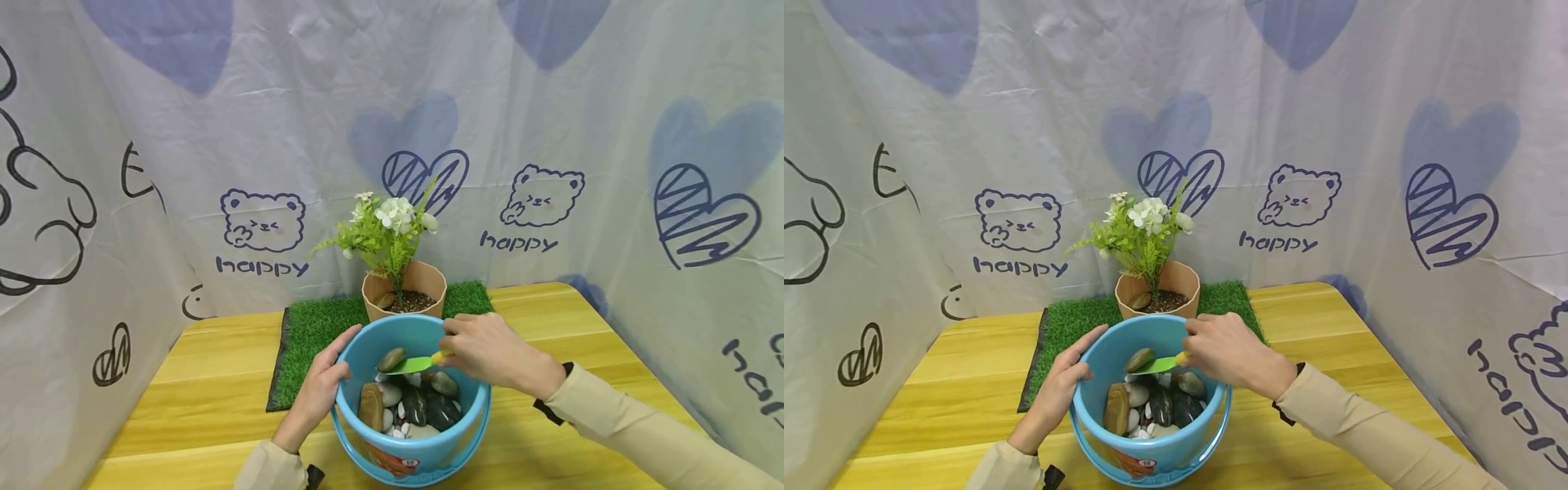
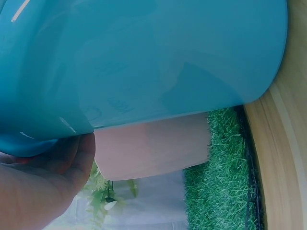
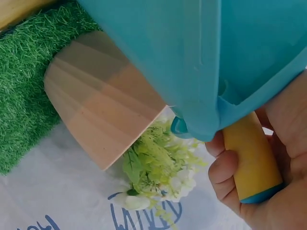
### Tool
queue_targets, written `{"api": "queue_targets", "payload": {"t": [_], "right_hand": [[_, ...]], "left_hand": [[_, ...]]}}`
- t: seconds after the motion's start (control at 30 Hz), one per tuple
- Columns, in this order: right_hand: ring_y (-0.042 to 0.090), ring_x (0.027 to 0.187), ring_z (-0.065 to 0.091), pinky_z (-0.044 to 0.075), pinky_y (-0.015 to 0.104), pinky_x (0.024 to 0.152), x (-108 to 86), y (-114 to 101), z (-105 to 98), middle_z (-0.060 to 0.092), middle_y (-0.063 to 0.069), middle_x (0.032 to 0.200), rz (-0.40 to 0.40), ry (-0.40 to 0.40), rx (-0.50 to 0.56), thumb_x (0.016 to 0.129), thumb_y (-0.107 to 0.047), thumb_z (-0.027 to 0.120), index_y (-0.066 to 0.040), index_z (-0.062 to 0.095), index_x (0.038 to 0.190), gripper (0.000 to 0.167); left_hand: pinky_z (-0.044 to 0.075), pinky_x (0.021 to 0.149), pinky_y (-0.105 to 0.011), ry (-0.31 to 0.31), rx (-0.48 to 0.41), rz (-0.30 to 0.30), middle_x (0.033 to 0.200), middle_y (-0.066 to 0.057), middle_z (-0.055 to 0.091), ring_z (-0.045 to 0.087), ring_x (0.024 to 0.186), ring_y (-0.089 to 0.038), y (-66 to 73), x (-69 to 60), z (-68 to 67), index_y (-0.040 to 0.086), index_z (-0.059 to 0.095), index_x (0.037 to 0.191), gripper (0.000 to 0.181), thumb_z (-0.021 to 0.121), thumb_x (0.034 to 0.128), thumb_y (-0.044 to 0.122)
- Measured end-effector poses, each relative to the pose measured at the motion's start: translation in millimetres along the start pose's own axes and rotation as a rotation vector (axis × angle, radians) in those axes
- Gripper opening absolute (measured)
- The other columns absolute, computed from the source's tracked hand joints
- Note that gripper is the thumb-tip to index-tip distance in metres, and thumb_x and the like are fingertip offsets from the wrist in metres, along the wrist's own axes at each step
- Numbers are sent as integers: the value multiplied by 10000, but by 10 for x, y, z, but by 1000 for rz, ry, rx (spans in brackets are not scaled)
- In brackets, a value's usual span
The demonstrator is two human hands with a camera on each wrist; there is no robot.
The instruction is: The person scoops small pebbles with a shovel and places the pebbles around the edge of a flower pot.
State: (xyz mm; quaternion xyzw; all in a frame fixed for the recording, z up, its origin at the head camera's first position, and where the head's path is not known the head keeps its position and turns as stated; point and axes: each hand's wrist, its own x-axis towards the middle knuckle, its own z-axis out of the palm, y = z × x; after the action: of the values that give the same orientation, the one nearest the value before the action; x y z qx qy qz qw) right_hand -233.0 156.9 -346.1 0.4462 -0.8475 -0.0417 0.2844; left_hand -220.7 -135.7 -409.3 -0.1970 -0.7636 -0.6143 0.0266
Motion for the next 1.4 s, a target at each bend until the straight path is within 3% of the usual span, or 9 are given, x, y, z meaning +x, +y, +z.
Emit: {"api": "queue_targets", "payload": {"t": [0.2,0.5,0.83,1.1,1.27,1.4], "right_hand": [[50,599,477,294,148,477,0,22,43,490,-85,700,-45,35,92,776,-379,780,-247,690,762,161],[72,658,507,399,204,563,55,80,84,541,-78,754,-82,49,97,773,-387,785,-234,732,837,174],[75,683,506,395,225,600,83,170,144,584,-62,829,-82,40,157,838,-406,723,-238,751,915,188],[76,659,455,361,221,585,78,182,175,560,-58,820,-95,101,185,819,-343,756,-235,743,933,158],[96,717,503,346,250,619,91,187,183,586,-52,872,-88,77,128,818,-356,752,-258,738,941,158],[103,786,545,363,260,644,90,205,194,631,-68,904,-60,42,138,836,-369,731,-265,749,949,155]], "left_hand": [[419,1049,-564,-7,-10,-2,1524,-186,404,438,1357,-407,0,-4,-3,112,366,1519,712,386,823,-36],[387,1074,-572,-15,-11,9,1531,-194,390,420,1372,-402,3,9,-14,96,348,1525,722,388,815,-32],[387,1069,-553,-2,3,16,1510,-188,424,445,1358,-381,-13,-1,-5,93,363,1519,717,390,815,-40],[424,1045,-372,-8,30,26,1519,-171,419,429,1380,-338,-2,0,-23,99,359,1520,704,387,830,-38],[421,1016,-248,-9,16,20,1525,-167,411,421,1386,-331,-5,2,-26,92,356,1521,698,377,836,-44],[418,1007,-237,-13,16,11,1526,-160,412,414,1392,-321,-13,6,-18,88,353,1521,699,372,836,-52]]}}
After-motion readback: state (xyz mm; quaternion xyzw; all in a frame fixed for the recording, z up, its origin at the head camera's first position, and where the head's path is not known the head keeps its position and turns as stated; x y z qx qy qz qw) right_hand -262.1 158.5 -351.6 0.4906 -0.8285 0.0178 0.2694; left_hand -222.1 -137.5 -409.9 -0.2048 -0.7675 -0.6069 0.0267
